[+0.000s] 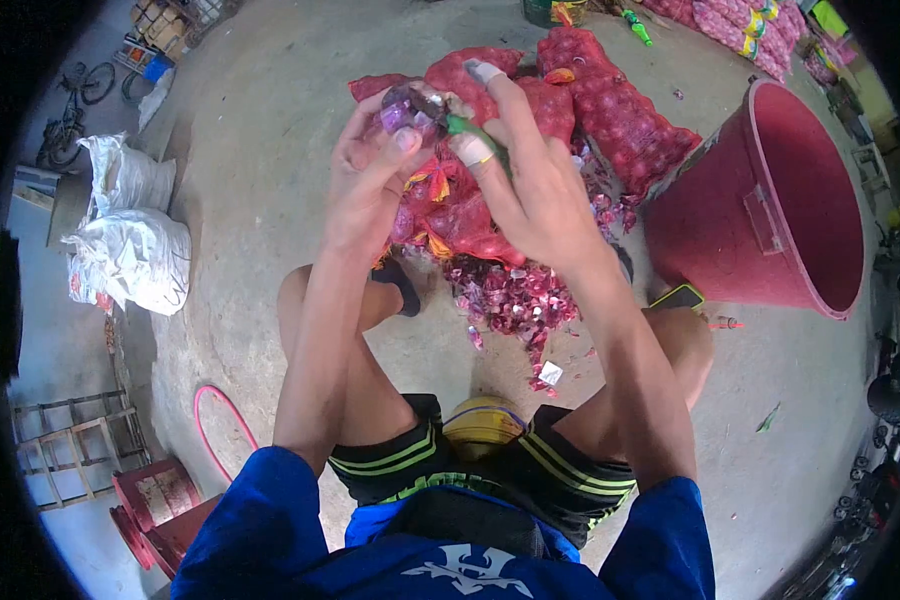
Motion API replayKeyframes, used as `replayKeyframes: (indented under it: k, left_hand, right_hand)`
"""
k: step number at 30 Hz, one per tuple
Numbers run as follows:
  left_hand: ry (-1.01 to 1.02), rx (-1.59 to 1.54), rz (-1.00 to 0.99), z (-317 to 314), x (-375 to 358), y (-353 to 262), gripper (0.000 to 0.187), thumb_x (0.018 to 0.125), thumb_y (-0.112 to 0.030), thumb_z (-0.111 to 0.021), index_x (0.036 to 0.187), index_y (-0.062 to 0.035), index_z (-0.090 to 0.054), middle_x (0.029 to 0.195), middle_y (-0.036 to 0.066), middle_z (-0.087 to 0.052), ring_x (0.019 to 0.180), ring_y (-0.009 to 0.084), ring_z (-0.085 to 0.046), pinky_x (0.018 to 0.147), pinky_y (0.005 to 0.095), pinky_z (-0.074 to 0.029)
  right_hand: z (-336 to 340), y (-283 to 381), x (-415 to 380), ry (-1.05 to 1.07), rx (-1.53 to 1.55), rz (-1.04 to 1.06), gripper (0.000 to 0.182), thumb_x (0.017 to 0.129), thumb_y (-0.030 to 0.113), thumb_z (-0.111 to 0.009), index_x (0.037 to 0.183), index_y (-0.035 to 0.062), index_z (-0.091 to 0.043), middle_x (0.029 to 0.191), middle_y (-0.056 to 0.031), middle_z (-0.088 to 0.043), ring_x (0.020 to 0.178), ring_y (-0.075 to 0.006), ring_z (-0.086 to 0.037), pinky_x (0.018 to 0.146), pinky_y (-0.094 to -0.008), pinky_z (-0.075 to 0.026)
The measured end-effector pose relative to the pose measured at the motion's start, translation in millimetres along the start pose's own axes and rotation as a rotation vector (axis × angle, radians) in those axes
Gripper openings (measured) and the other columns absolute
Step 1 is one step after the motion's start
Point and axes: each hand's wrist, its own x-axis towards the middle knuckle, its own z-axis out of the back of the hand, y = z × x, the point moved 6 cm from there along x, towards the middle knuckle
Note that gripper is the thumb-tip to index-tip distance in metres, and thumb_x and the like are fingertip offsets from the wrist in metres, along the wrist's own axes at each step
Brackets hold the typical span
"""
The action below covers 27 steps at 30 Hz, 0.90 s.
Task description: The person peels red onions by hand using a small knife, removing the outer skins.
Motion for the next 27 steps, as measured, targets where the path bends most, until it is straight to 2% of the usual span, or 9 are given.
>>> replayKeyframes:
  k: [2,10,12,13,14,17,24,26,27]
  left_hand:
    - [0.016,0.027,0.001,-1,0,-1,0.056,0.092,-0.002,-0.084,0.141,0.0038,-0.059,0.132,0.014,-0.072,0.119,0.0205,-0.071,0.108,0.0353,-0.059]
    - [0.137,0.032,0.053,-5,-8,-2,0.05,0.094,-0.011,-0.084,0.137,0.005,-0.064,0.125,0.015,-0.075,0.114,0.0206,-0.074,0.103,0.0382,-0.061]
    - [0.105,0.039,0.057,-1,-13,-4,0.052,0.093,-0.012,-0.084,0.137,0.0052,-0.064,0.125,0.014,-0.076,0.113,0.0208,-0.074,0.103,0.0385,-0.061]
    - [0.086,0.044,0.039,1,-6,-6,0.053,0.093,-0.014,-0.085,0.138,0.0054,-0.064,0.124,0.014,-0.076,0.112,0.0211,-0.075,0.103,0.0387,-0.061]
    - [0.079,0.042,0.025,5,0,-7,0.053,0.093,-0.014,-0.085,0.138,0.0054,-0.064,0.124,0.014,-0.076,0.112,0.0211,-0.075,0.103,0.0387,-0.061]
    - [0.031,0.08,0.044,12,-1,-11,0.055,0.09,-0.011,-0.087,0.138,0.0045,-0.064,0.125,0.015,-0.076,0.111,0.0207,-0.075,0.102,0.0373,-0.061]
    - [-0.017,0.215,0.056,2,-4,-7,0.058,0.084,0.0,-0.089,0.138,0.0038,-0.068,0.124,0.014,-0.076,0.107,0.0175,-0.075,0.097,0.0319,-0.06]
    - [-0.007,0.218,0.06,1,-7,-4,0.058,0.083,0.001,-0.09,0.137,0.0032,-0.069,0.124,0.014,-0.076,0.105,0.0168,-0.075,0.096,0.0313,-0.06]
    - [-0.017,0.244,0.053,4,-7,-3,0.058,0.083,0.0,-0.09,0.136,0.0022,-0.069,0.123,0.013,-0.076,0.104,0.0163,-0.074,0.095,0.0308,-0.06]
  right_hand:
    - [3,2,2,0.016,-0.034,0.063,0.064,0.107,0.014,-0.063,0.163,0.0061,-0.035,0.094,-0.0235,-0.073,0.08,-0.0445,-0.073,0.071,-0.0462,-0.054]
    - [10,-36,-2,-0.008,-0.106,0.107,0.056,0.108,0.019,-0.061,0.159,0.0066,-0.039,0.097,-0.0282,-0.074,0.09,-0.0502,-0.072,0.077,-0.0537,-0.055]
    - [13,-114,0,0.081,-0.43,-0.276,0.049,0.11,0.02,-0.057,0.154,0.006,-0.041,0.093,-0.0283,-0.074,0.092,-0.0514,-0.071,0.078,-0.0534,-0.055]
    - [16,-114,1,0.03,-0.345,-0.223,0.044,0.112,0.026,-0.054,0.151,0.0062,-0.045,0.083,-0.0236,-0.07,0.082,-0.0421,-0.074,0.075,-0.0481,-0.054]
    - [18,-117,1,0.038,-0.35,-0.21,0.044,0.112,0.026,-0.054,0.151,0.0062,-0.045,0.083,-0.0236,-0.07,0.082,-0.0421,-0.074,0.075,-0.0481,-0.054]
    - [24,-70,-3,0.03,-0.08,-0.212,0.047,0.112,0.03,-0.058,0.152,0.0085,-0.049,0.076,-0.0123,-0.061,0.07,-0.0187,-0.059,0.071,-0.0364,-0.05]
    - [16,-1,-1,0.174,0.036,0.121,0.056,0.108,0.02,-0.061,0.161,0.0074,-0.048,0.097,-0.0167,-0.075,0.075,-0.025,-0.066,0.076,-0.0381,-0.054]
    - [11,-4,-3,0.147,-0.021,0.282,0.062,0.105,0.013,-0.058,0.166,0.0083,-0.045,0.08,-0.0079,-0.06,0.073,-0.0136,-0.056,0.073,-0.0311,-0.049]
    - [14,2,-3,0.146,-0.019,0.282,0.062,0.105,0.013,-0.058,0.166,0.0083,-0.045,0.08,-0.0079,-0.06,0.073,-0.0136,-0.056,0.073,-0.0311,-0.049]
